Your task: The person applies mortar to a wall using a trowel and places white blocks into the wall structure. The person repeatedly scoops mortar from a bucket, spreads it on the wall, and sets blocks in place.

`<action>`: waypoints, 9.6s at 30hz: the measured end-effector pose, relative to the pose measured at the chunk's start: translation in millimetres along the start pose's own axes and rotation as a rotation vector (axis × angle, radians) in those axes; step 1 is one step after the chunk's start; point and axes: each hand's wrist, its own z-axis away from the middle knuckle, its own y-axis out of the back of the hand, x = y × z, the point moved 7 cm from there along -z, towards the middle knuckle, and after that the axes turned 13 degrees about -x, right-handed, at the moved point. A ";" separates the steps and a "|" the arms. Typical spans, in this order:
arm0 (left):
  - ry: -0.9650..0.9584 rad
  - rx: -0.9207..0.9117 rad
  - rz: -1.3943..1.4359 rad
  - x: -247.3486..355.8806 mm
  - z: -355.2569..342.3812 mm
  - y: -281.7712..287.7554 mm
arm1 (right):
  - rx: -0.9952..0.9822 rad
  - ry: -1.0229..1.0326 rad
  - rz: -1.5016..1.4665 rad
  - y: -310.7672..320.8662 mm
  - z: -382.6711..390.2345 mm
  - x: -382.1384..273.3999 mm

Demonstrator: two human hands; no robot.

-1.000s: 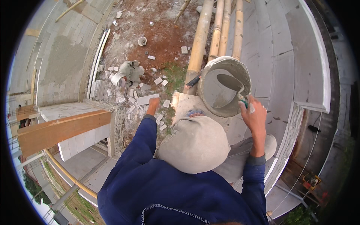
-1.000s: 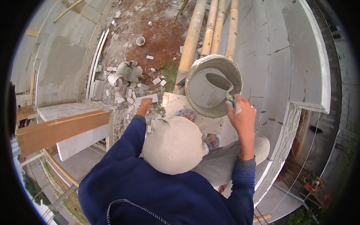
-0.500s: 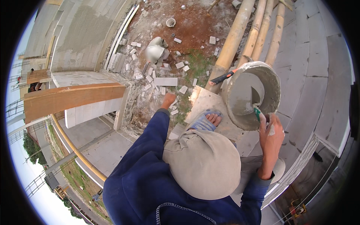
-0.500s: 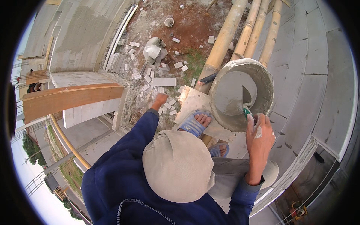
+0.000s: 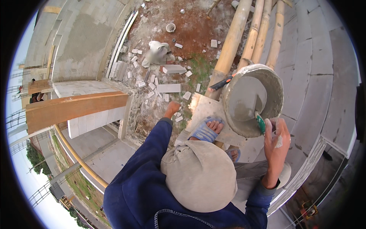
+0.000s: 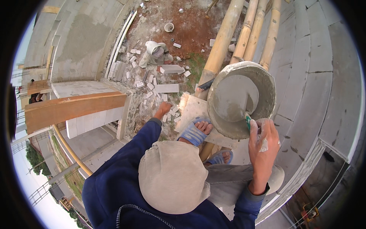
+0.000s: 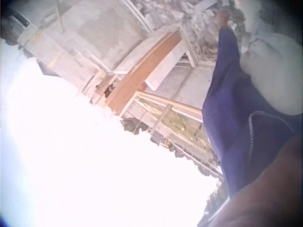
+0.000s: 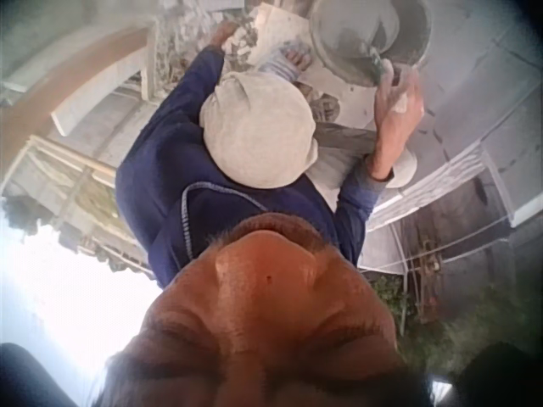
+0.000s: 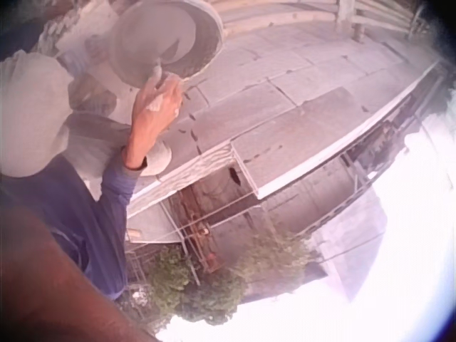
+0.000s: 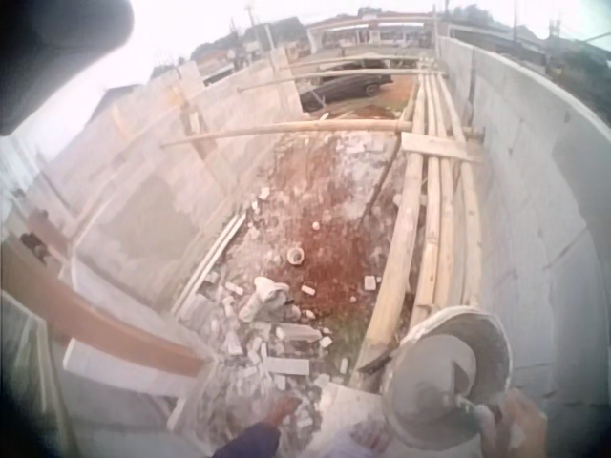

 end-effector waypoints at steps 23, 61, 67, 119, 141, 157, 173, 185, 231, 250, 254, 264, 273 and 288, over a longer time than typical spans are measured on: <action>0.206 0.176 0.224 57.6 -9.0 101.2 | 0.066 -0.005 -0.231 18.7 -19.5 3.5; 0.015 0.670 0.206 181.2 342.2 490.5 | 0.147 0.059 -0.334 25.1 -16.2 29.3; -0.326 0.827 -0.061 328.6 496.9 603.8 | 0.283 0.052 -0.363 16.1 0.8 32.9; -0.860 0.875 -0.807 748.7 325.8 598.2 | -0.208 -0.247 0.438 -128.4 -68.9 60.0; -1.587 1.324 0.398 671.0 335.5 592.5 | -0.113 -0.339 -0.095 4.8 42.0 57.2; -1.511 0.565 1.135 651.0 254.5 566.7 | -0.088 -0.041 0.062 335.5 37.2 -12.6; -1.307 0.855 0.989 634.4 275.4 564.1 | 0.291 0.163 0.234 391.7 -80.9 -22.2; -1.175 0.963 0.823 634.1 264.2 566.2 | 0.439 0.112 0.235 396.5 -56.5 8.3; -1.060 0.799 1.033 577.6 77.1 488.9 | 0.248 0.267 -1.116 71.7 -206.2 142.3; -1.832 0.281 1.081 693.3 559.8 572.2 | 1.139 0.656 -0.525 307.3 125.4 -18.6; -1.922 -0.010 0.912 721.8 652.8 535.5 | 1.298 0.665 -0.478 324.9 248.0 -45.0; -1.185 0.011 -0.735 773.6 524.9 317.2 | 1.319 -0.051 -0.157 454.0 543.6 -46.8; -1.090 -0.300 -0.859 710.9 241.3 330.4 | 0.873 -0.334 0.097 445.7 411.2 -10.2; -0.333 -0.165 0.283 242.7 130.3 526.3 | 0.356 -0.668 0.036 289.5 364.9 162.7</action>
